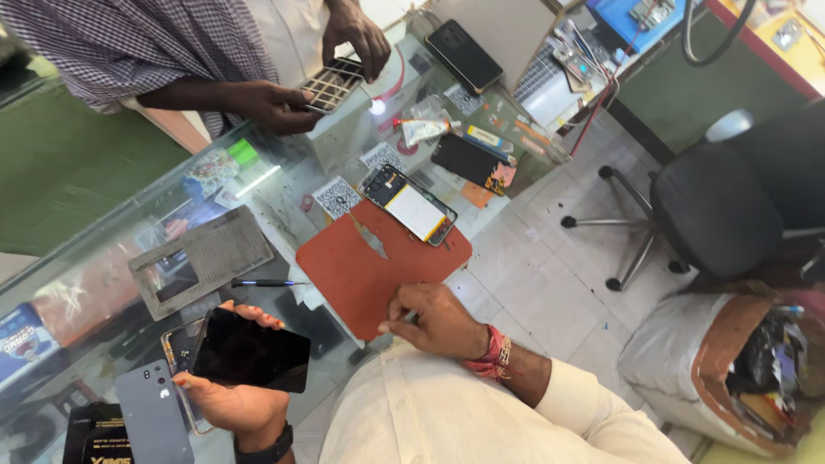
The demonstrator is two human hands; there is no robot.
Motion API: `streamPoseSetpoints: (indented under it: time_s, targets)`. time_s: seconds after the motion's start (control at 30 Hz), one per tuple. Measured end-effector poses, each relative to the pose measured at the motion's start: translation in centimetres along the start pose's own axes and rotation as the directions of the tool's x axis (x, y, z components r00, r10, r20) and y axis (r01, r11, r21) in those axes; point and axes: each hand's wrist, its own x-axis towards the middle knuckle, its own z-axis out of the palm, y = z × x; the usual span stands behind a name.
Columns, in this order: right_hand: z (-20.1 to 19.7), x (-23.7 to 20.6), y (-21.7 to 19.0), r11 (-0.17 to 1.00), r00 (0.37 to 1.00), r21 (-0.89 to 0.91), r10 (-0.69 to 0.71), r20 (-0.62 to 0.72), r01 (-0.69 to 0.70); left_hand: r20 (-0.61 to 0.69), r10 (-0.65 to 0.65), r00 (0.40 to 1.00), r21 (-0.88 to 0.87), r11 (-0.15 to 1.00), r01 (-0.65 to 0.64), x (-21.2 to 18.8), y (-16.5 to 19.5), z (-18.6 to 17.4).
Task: The person disassembles a smartphone, removes the battery, and applies adhesive to a new screen assembly. They then place the screen onto the phone frame and use a screwdriver to secure components.
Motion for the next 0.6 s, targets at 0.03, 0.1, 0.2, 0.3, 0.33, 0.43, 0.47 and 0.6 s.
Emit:
streamPoseSetpoints:
  time_s: [0.03, 0.1, 0.2, 0.3, 0.33, 0.43, 0.47, 0.6]
  targets:
    - [0.5, -0.6, -0.2, 0.999, 0.999, -0.035, -0.030, 0.031, 0.031, 0.009, -0.010, 1.000, -0.012, 1.000, 0.011, -0.1, 0.2, -0.2]
    - [1.3, -1.5, -0.5, 0.996, 0.994, -0.065, -0.056, 0.094, 0.062, 0.024, -0.031, 0.999, -0.011, 0.999, 0.031, -0.3, 0.3, -0.5]
    - [1.7, -2.8, -1.1, 0.997, 0.988, -0.049, -0.055, 0.145, 0.062, 0.042, -0.052, 0.998, 0.009, 0.999, 0.051, -0.6, 0.4, -0.5]
    - [0.5, -3.6, -1.3, 0.998, 0.997, -0.057, -0.036, 0.070, 0.040, 0.041, -0.041, 0.998, 0.030, 0.999, 0.040, -1.2, 0.2, 0.0]
    - [-0.3, -3.6, -1.1, 0.997, 1.000, -0.077, -0.007, 0.014, 0.008, 0.040, -0.030, 0.999, 0.037, 0.999, 0.029, -1.4, 0.1, 0.3]
    - [-4.0, -2.2, 0.6, 0.978, 0.977, -0.187, 0.055, -0.204, -0.094, 0.034, 0.019, 0.999, 0.046, 0.999, -0.020, -2.5, -0.5, 1.4]
    - [-5.9, -1.3, 1.5, 0.964, 0.956, -0.227, 0.066, -0.287, -0.135, 0.026, 0.031, 0.999, 0.033, 0.999, -0.031, -2.8, -0.9, 1.9]
    - [-16.2, 4.3, 5.9, 0.777, 0.912, -0.622, -0.180, -0.369, -0.098, 0.005, 0.051, 0.999, -0.032, 0.998, -0.051, -4.4, -2.6, 3.3]
